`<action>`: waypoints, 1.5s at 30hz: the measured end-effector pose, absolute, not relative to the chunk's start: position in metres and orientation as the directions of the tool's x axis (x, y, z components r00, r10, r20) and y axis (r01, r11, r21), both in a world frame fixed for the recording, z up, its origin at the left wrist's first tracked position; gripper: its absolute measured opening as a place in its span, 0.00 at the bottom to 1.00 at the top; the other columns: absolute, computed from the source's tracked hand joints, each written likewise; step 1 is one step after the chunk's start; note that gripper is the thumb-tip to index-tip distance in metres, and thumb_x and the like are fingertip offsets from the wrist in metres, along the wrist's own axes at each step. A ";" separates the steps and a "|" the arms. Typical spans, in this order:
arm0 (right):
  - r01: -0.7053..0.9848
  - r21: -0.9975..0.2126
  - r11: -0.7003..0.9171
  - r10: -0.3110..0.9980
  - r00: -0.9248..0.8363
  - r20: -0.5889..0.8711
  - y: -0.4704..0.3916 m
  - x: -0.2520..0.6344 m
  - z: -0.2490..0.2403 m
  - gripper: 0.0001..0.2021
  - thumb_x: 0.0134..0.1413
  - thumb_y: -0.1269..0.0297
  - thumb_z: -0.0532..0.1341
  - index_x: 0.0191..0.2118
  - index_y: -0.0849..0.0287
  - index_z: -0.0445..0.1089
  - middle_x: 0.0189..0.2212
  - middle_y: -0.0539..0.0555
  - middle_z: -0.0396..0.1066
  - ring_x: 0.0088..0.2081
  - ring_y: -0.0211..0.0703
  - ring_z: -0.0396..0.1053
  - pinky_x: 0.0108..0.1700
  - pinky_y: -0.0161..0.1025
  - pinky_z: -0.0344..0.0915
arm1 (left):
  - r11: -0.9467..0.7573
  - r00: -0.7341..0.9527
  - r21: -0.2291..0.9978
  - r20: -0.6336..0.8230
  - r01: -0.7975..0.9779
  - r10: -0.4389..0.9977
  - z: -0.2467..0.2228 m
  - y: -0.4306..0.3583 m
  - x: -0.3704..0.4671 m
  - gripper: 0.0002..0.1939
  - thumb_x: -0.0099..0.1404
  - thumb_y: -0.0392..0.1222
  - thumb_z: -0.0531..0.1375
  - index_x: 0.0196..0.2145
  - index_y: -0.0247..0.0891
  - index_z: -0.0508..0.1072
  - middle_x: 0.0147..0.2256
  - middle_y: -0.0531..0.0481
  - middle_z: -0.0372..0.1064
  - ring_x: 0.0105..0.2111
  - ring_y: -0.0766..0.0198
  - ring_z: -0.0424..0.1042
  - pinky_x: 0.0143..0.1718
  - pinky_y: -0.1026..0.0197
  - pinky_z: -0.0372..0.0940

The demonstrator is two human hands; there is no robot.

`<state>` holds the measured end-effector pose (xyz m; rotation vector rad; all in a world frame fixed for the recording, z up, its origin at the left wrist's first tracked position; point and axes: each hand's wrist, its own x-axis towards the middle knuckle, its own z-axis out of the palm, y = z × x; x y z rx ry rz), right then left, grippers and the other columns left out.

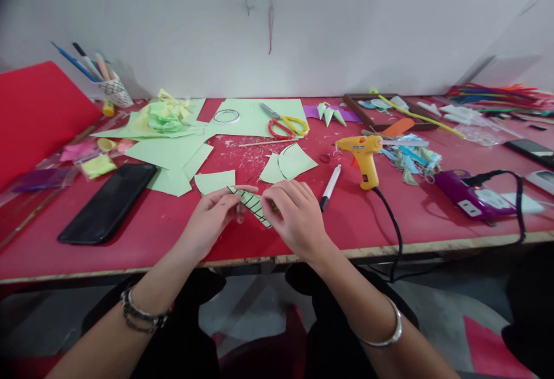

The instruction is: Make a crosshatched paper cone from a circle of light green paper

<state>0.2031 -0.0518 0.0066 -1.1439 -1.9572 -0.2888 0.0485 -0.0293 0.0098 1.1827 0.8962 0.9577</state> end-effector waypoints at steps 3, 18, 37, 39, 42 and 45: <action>0.808 -0.178 0.562 0.600 -0.251 0.760 -0.053 0.203 0.007 0.06 0.51 0.74 0.54 0.27 0.57 0.62 0.24 0.52 0.68 0.29 0.40 0.64 0.31 0.36 0.57 | 0.160 0.344 0.974 -0.098 -0.157 0.934 0.009 -0.029 0.048 0.12 0.57 0.39 0.54 0.36 0.37 0.74 0.19 0.56 0.61 0.20 0.72 0.61 0.25 0.68 0.57; 0.147 -0.931 0.334 0.942 -0.028 0.334 -0.053 0.205 0.011 0.15 0.58 0.61 0.46 0.29 0.57 0.68 0.28 0.53 0.68 0.33 0.40 0.66 0.39 0.39 0.61 | 0.101 0.411 0.995 -0.084 -0.020 0.908 0.011 -0.027 0.043 0.11 0.58 0.42 0.54 0.33 0.36 0.74 0.20 0.56 0.61 0.21 0.72 0.60 0.25 0.67 0.57; -0.151 -0.970 -0.190 0.970 -0.182 -0.162 -0.047 0.204 0.004 0.08 0.42 0.60 0.64 0.26 0.60 0.71 0.22 0.47 0.68 0.24 0.32 0.63 0.27 0.31 0.60 | -0.088 0.533 0.993 0.033 0.080 0.845 0.015 -0.026 0.041 0.11 0.59 0.41 0.54 0.40 0.37 0.69 0.22 0.57 0.59 0.22 0.72 0.61 0.27 0.68 0.59; -0.132 -0.976 -0.170 0.972 -0.185 -0.145 -0.047 0.204 0.004 0.07 0.42 0.60 0.64 0.24 0.60 0.71 0.21 0.47 0.67 0.23 0.31 0.62 0.28 0.31 0.59 | -0.094 0.535 0.992 0.035 0.084 0.844 0.014 -0.025 0.041 0.11 0.59 0.40 0.54 0.41 0.37 0.69 0.22 0.57 0.60 0.22 0.72 0.62 0.27 0.68 0.59; -0.094 -0.982 -0.166 0.970 -0.194 -0.145 -0.048 0.204 0.006 0.07 0.43 0.61 0.63 0.25 0.60 0.71 0.21 0.47 0.67 0.23 0.31 0.61 0.27 0.31 0.58 | -0.103 0.542 0.991 0.038 0.090 0.839 0.013 -0.025 0.040 0.12 0.60 0.41 0.54 0.41 0.37 0.69 0.22 0.57 0.60 0.22 0.72 0.62 0.26 0.69 0.59; -0.055 -0.985 -0.166 0.966 -0.210 -0.151 -0.048 0.204 0.006 0.08 0.44 0.60 0.63 0.25 0.60 0.71 0.21 0.47 0.67 0.23 0.31 0.61 0.27 0.31 0.58 | -0.121 0.548 0.986 0.040 0.112 0.835 0.014 -0.025 0.039 0.12 0.60 0.40 0.54 0.41 0.37 0.68 0.22 0.57 0.60 0.22 0.72 0.62 0.26 0.69 0.58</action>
